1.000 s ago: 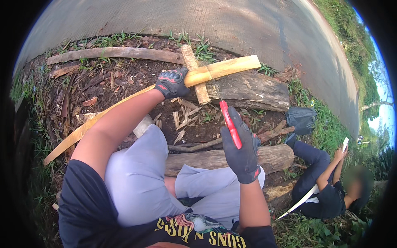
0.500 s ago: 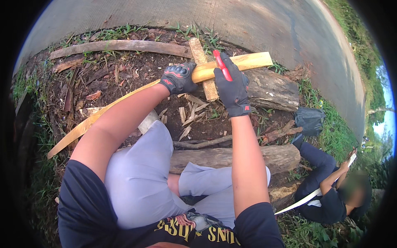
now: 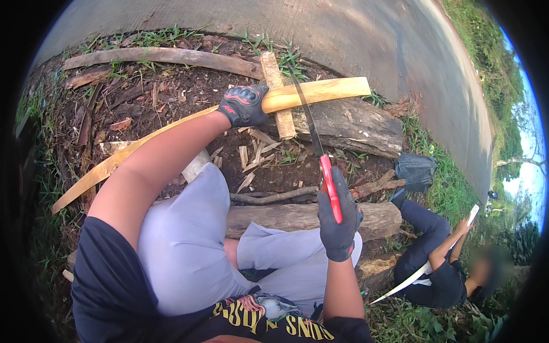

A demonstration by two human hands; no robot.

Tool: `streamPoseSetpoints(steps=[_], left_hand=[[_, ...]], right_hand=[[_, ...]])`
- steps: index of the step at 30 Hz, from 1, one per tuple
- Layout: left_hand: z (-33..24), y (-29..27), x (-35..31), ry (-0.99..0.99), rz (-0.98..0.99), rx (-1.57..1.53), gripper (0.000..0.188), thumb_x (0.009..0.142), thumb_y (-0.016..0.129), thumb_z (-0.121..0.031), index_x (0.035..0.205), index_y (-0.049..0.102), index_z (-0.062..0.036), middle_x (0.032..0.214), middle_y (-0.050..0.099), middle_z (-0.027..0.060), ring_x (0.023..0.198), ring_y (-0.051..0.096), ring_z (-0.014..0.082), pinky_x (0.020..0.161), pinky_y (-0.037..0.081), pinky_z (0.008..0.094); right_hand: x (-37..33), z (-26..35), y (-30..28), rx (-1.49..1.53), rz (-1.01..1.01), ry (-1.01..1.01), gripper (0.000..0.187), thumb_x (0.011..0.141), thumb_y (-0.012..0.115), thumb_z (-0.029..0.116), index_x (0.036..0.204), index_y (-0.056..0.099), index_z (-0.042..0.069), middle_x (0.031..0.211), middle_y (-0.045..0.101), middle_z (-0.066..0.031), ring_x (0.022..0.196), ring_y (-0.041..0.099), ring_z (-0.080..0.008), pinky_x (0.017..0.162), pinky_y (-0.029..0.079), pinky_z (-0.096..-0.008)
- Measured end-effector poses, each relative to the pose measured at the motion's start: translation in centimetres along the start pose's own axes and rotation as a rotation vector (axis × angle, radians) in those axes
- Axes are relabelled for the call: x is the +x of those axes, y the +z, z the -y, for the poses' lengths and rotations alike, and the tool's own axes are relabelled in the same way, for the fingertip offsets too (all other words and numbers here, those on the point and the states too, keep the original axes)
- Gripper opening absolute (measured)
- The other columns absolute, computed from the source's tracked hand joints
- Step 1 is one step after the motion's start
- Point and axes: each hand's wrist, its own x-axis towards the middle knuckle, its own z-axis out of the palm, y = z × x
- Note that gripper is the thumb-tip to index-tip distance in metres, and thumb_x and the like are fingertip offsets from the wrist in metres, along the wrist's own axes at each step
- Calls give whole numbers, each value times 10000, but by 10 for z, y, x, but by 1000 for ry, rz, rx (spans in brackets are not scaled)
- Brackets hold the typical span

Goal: The person sits on the ground and uses a hand saw to cut a long piece of light-colored wood resting on a log. They adjust the wood's position and continue sawing through it.

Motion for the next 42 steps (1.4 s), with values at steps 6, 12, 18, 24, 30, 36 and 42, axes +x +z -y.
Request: streamPoseSetpoints(steps=[6, 12, 18, 24, 30, 36, 42], left_hand=[[-5, 5, 3, 11, -14, 16, 607, 720, 843, -428, 1207, 673, -108, 1137, 751, 188, 1092, 740, 384, 945, 582, 512], [-6, -2, -3, 2, 38, 31, 599, 742, 816, -439, 1217, 678, -102, 1149, 752, 201, 1095, 741, 387, 944, 587, 504], [-2, -4, -1, 9, 30, 22, 521, 786, 775, -385, 1189, 678, -69, 1160, 754, 220, 1084, 743, 401, 964, 581, 507], [-8, -5, -2, 4, 4, 19, 516, 780, 776, -395, 1179, 683, -81, 1149, 756, 207, 1093, 743, 389, 968, 579, 501], [-6, -12, -1, -20, 74, 23, 686, 729, 822, -473, 1266, 672, -72, 1163, 756, 217, 1082, 747, 397, 958, 591, 505], [-16, -18, 1, -30, 115, 29, 653, 741, 824, -462, 1257, 683, -86, 1161, 762, 214, 1076, 744, 413, 962, 587, 511], [-20, -8, 8, -55, 132, 59, 760, 764, 839, -512, 1374, 640, -107, 1271, 737, 213, 1160, 722, 412, 979, 578, 525]], right_hand=[[178, -23, 96, 5, -60, -361, 519, 1006, 665, 200, 1499, 616, 44, 1365, 723, -222, 1215, 723, -384, 1029, 559, -445], [237, -30, 138, 41, -131, -373, 508, 973, 731, 204, 1467, 668, 100, 1322, 752, -200, 1185, 748, -351, 986, 573, -410], [130, -16, 70, 32, 12, -174, 525, 1003, 678, 174, 1505, 608, 39, 1415, 697, -228, 1256, 709, -375, 1042, 557, -436], [-18, 9, -11, -151, 38, -163, 546, 992, 698, 83, 1527, 595, 48, 1460, 680, -205, 1331, 677, -368, 1090, 538, -437], [-7, 23, -9, -111, 46, -135, 543, 978, 715, 78, 1512, 615, 67, 1449, 687, -203, 1304, 691, -375, 1074, 545, -436], [130, -7, 65, -46, -15, -260, 519, 982, 693, 140, 1490, 627, 58, 1409, 698, -222, 1263, 696, -394, 1048, 555, -442], [251, -22, 145, -32, -95, -287, 520, 974, 651, 283, 1451, 654, 77, 1394, 711, -188, 1242, 695, -373, 1060, 550, -461]])
